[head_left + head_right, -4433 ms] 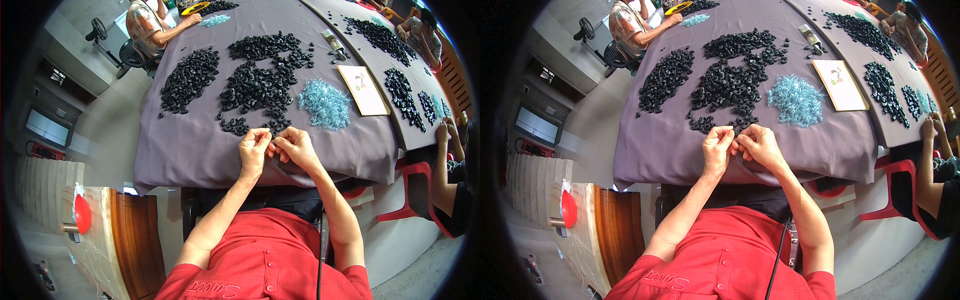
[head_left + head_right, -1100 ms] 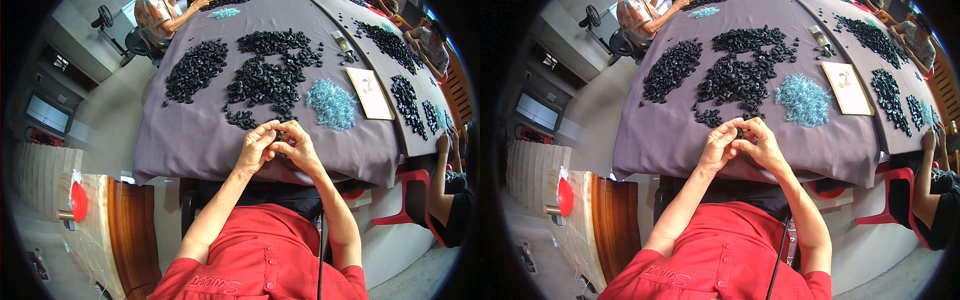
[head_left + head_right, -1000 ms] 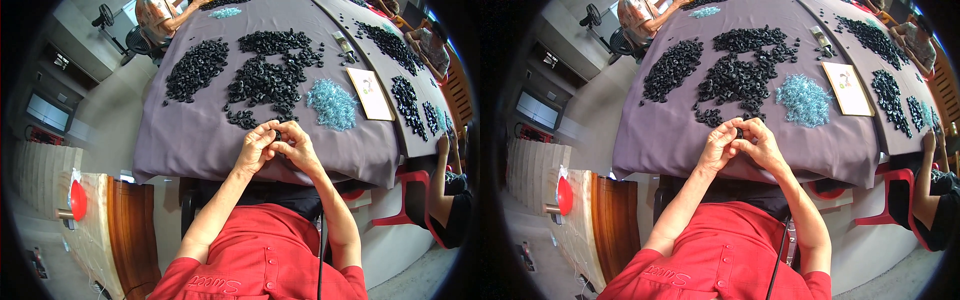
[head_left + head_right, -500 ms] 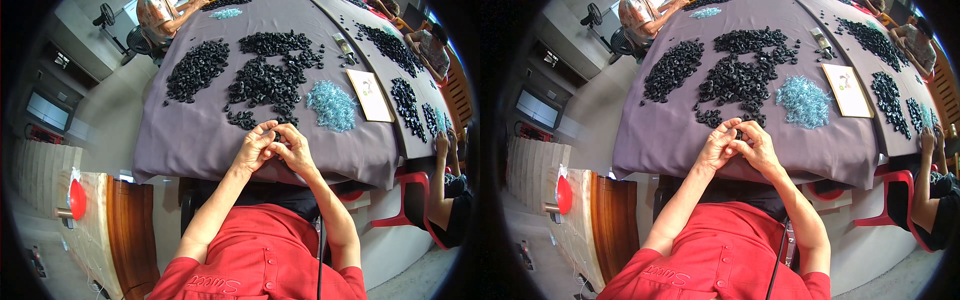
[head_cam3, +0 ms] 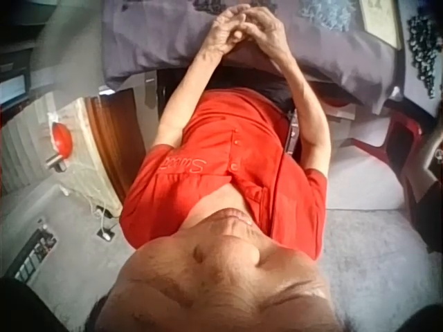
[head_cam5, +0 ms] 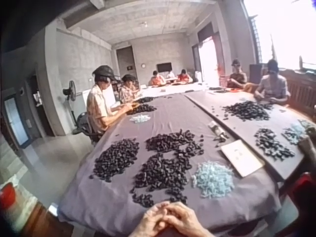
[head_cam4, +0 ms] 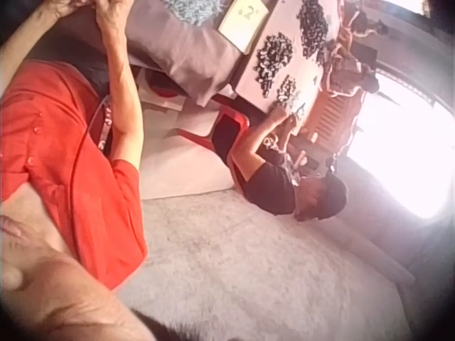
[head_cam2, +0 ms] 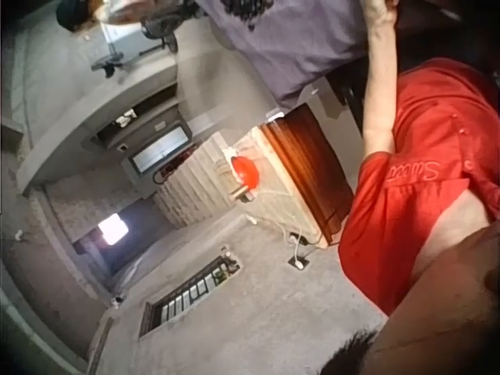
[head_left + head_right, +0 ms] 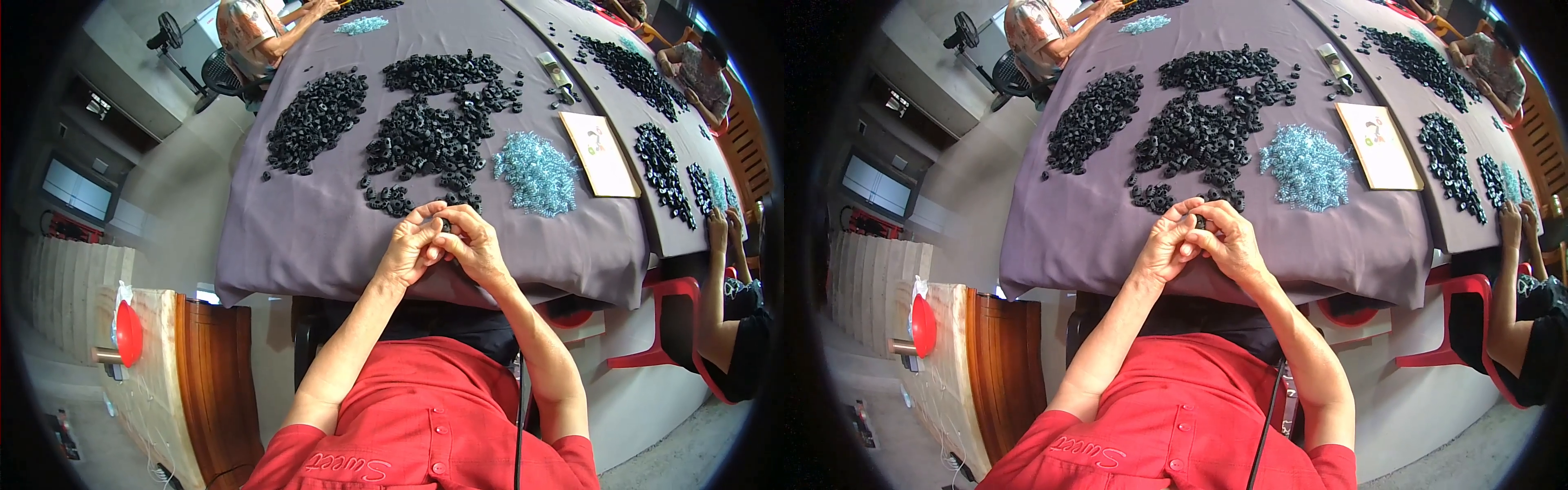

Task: The person picks up black plastic components and small blue beads by hand, fits a bead into each component, and places the assembled pieces back onto the table.

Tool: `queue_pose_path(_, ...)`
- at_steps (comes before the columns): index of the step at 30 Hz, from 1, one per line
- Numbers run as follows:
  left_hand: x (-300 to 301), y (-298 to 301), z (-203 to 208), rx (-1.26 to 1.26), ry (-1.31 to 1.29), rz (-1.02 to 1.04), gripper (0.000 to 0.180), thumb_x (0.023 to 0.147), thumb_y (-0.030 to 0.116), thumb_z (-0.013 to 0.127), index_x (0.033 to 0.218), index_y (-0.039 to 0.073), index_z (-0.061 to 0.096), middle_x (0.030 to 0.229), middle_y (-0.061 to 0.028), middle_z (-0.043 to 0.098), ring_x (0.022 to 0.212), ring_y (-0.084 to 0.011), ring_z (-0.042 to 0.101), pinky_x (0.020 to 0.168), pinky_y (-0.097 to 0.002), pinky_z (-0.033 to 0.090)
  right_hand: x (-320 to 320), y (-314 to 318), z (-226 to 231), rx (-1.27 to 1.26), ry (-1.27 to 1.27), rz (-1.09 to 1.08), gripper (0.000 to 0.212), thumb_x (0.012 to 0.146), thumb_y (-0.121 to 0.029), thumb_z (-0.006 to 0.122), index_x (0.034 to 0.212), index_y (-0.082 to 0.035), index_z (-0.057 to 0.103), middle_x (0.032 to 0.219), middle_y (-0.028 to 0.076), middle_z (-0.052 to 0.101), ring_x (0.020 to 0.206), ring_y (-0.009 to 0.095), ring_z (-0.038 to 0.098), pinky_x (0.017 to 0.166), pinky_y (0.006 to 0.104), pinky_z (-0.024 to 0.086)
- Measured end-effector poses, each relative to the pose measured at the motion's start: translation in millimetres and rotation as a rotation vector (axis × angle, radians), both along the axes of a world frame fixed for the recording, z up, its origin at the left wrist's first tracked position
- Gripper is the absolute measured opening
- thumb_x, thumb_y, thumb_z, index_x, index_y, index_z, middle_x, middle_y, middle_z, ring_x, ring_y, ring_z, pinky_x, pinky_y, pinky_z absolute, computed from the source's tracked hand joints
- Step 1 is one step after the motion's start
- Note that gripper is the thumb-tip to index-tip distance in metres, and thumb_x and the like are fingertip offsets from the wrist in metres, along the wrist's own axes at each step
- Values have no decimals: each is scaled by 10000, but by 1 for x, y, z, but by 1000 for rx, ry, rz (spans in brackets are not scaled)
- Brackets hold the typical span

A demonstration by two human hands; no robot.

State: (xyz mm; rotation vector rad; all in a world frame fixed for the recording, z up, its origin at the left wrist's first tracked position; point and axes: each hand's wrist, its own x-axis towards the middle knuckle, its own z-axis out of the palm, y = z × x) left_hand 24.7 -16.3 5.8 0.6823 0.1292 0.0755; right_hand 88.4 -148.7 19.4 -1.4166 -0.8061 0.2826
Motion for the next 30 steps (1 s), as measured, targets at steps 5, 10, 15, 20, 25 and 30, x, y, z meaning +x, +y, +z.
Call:
queue_pose_path(5, -3, 3, -1, 14, -5, 10, 319, 873, 101, 600, 1166, 46, 488, 725, -28, 562, 474, -60, 489, 407, -175, 420, 0, 2, -3, -11, -32, -6, 278, 777, -95, 673, 1020, 17, 599, 904, 67, 566, 678, 120, 543, 635, 249, 466)
queue_pose_path(10, -1, 1, 4, 23, 12, 8, 294, 889, 112, 579, 1155, 45, 475, 701, -23, 547, 472, -61, 483, 397, -173, 405, 6, 2, -7, -1, -92, 35, 289, 811, -46, 635, 1084, 29, 580, 991, 59, 536, 644, 64, 511, 555, 204, 478)
queue_pose_path(15, -2, -2, 6, 53, 40, 15, 294, 888, 116, 583, 1156, 57, 479, 714, -4, 544, 479, -57, 486, 403, -170, 410, 5, -2, -5, -47, -78, 35, 315, 799, -42, 639, 1106, 4, 583, 970, 50, 530, 661, 51, 491, 555, 206, 467)
queue_pose_path(20, -3, -3, 2, 53, 26, 25, 291, 887, 122, 584, 1154, 62, 484, 722, 0, 555, 488, -52, 489, 409, -167, 411, 4, -5, -1, -40, -130, 18, 350, 787, -59, 658, 1125, -11, 578, 950, 38, 533, 670, 66, 502, 585, 218, 459)
queue_pose_path(25, -4, 0, -1, 56, -62, 13, 258, 898, 157, 573, 1136, 75, 517, 833, -79, 631, 520, -87, 518, 460, -186, 393, 12, -25, 30, -270, -365, -150, 333, 740, -116, 687, 1051, -42, 593, 908, 101, 573, 665, 221, 583, 595, 317, 476)
queue_pose_path(30, -3, 0, 0, 42, -62, 3, 266, 914, 170, 547, 1155, 60, 517, 880, -133, 631, 517, -83, 498, 476, -186, 385, 42, -45, 18, -633, -803, -646, 156, 761, -90, 640, 906, -81, 586, 848, 79, 541, 801, 267, 559, 646, 370, 458)
